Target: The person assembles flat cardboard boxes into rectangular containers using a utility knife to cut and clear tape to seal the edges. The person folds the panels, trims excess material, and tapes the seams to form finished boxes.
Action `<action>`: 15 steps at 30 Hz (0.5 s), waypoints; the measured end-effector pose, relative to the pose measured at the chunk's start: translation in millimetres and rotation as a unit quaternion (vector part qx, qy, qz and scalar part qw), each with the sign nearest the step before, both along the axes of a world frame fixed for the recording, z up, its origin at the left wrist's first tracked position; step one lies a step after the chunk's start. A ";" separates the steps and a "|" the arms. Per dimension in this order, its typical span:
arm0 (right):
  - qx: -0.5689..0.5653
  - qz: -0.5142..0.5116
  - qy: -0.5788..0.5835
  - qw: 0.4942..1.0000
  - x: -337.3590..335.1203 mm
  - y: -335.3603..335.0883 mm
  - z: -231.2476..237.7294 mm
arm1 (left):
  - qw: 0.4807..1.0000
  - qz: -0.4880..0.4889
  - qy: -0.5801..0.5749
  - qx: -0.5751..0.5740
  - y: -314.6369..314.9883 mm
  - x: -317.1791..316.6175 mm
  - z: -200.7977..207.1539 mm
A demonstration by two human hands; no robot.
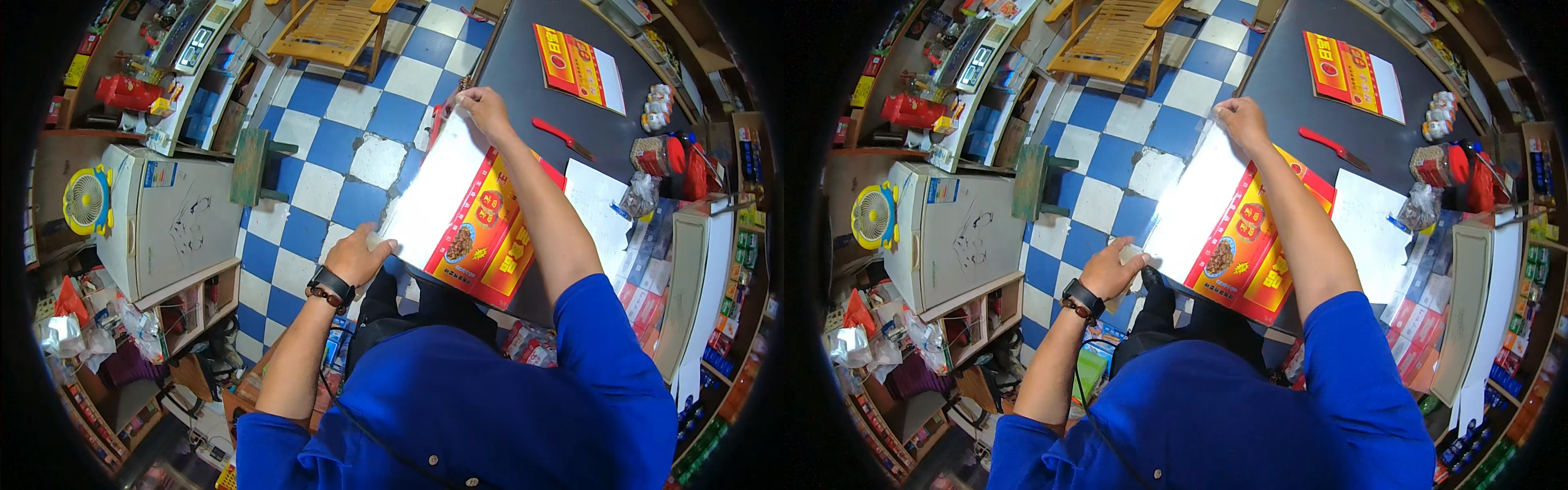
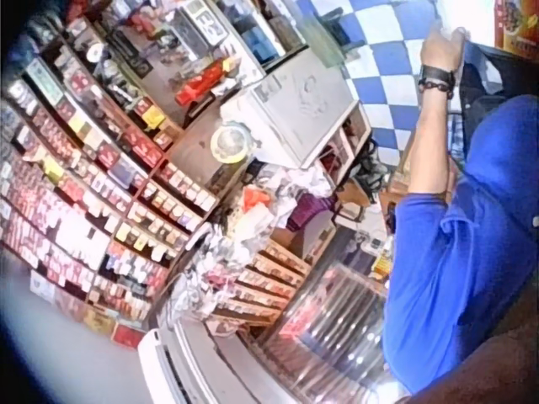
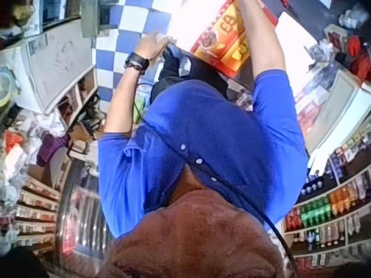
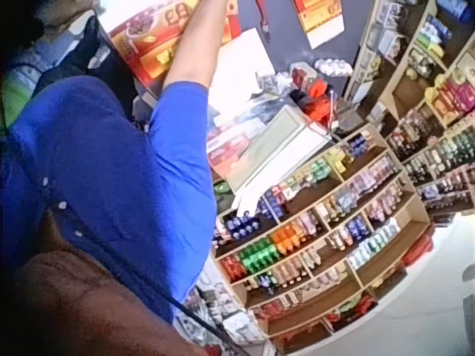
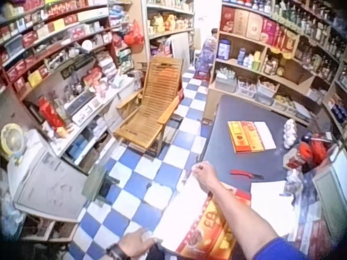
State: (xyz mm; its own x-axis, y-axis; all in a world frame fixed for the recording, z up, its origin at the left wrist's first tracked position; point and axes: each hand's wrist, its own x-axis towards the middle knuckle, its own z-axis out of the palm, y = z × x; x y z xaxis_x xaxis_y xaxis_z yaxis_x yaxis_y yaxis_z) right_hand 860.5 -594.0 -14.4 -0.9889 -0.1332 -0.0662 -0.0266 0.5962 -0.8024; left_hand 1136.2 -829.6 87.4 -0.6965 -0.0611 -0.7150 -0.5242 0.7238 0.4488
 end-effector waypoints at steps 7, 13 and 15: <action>-0.048 0.001 -0.113 0.992 -5.1 -2.0 -1.1 | 1.000 0.000 -0.001 -0.014 5.6 -12.0 -10.1; 0.009 0.049 -0.020 0.999 -6.6 8.7 -16.8 | 1.000 -0.012 -0.019 -0.015 10.9 -21.5 -6.9; -0.052 0.029 -0.057 0.997 -3.4 17.9 -13.0 | 0.999 -0.024 -0.004 -0.021 12.5 -20.1 -12.4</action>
State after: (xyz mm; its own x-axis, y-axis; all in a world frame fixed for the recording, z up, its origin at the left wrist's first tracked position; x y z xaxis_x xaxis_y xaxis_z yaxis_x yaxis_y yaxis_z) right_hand 857.1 -576.1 -27.4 -0.9661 -0.2028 -0.1600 0.0355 0.5093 -0.8599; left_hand 1116.2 -817.1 75.1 -0.6937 -0.0574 -0.7179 -0.4919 0.7659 0.4141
